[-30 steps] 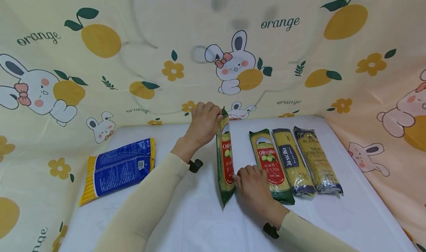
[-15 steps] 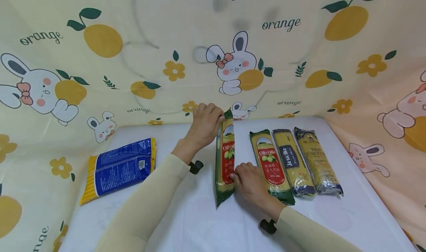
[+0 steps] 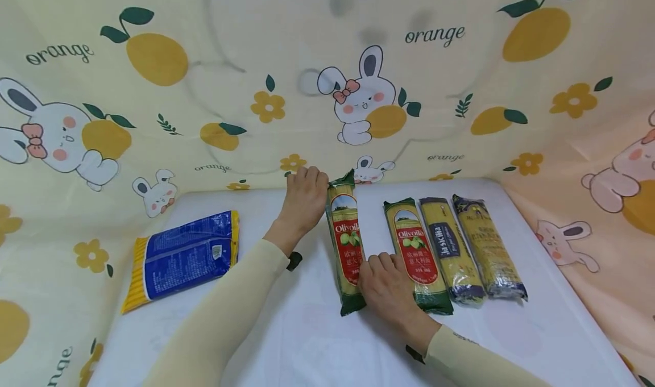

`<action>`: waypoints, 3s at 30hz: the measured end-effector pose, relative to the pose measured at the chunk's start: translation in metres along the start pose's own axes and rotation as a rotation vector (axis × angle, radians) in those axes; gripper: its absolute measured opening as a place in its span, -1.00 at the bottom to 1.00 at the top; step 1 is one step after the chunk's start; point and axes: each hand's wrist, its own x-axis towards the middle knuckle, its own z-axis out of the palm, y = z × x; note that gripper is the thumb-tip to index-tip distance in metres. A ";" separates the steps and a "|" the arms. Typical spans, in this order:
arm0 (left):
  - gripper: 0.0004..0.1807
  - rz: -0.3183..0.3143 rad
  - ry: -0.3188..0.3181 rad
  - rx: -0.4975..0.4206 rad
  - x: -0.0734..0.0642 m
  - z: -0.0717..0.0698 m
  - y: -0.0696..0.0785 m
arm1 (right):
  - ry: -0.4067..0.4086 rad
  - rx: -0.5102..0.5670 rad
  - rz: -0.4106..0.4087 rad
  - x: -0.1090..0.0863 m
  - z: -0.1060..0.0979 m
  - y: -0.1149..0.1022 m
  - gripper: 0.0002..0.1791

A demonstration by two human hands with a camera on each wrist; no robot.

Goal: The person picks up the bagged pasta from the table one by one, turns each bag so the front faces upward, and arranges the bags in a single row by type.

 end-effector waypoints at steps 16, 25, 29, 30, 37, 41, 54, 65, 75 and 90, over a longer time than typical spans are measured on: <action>-0.85 0.105 0.025 -0.213 0.000 0.000 -0.015 | -0.198 0.346 0.306 -0.006 -0.002 0.007 -0.73; -0.87 0.047 0.020 -0.198 -0.004 0.004 -0.019 | -0.164 0.306 0.188 0.000 0.004 0.011 -0.72; -0.89 0.035 -0.015 -0.119 -0.004 0.011 -0.020 | -0.054 0.131 0.006 -0.003 0.004 0.013 -0.75; -0.89 0.035 -0.023 -0.095 -0.005 0.013 -0.021 | -0.025 0.101 -0.028 -0.003 0.003 0.013 -0.74; -0.81 0.041 -0.092 -0.038 -0.008 0.027 -0.026 | 0.049 0.028 -0.080 -0.002 0.001 0.011 -0.60; -0.82 0.045 -0.146 -0.057 -0.011 0.034 -0.025 | 0.039 0.024 -0.071 -0.004 0.001 0.012 -0.59; -0.92 0.128 -0.217 0.003 -0.006 0.052 -0.016 | 0.006 0.077 -0.027 -0.013 0.000 0.013 -0.56; -0.91 0.123 -0.262 0.020 0.002 0.070 -0.001 | -0.059 0.087 0.038 -0.020 -0.003 0.021 -0.69; -0.90 0.105 -0.358 0.063 0.012 0.087 0.018 | -0.082 0.089 0.103 -0.024 -0.004 0.023 -0.76; -0.82 0.022 -0.438 -0.033 0.010 0.081 0.026 | -0.167 0.004 0.221 -0.018 -0.005 0.029 -0.65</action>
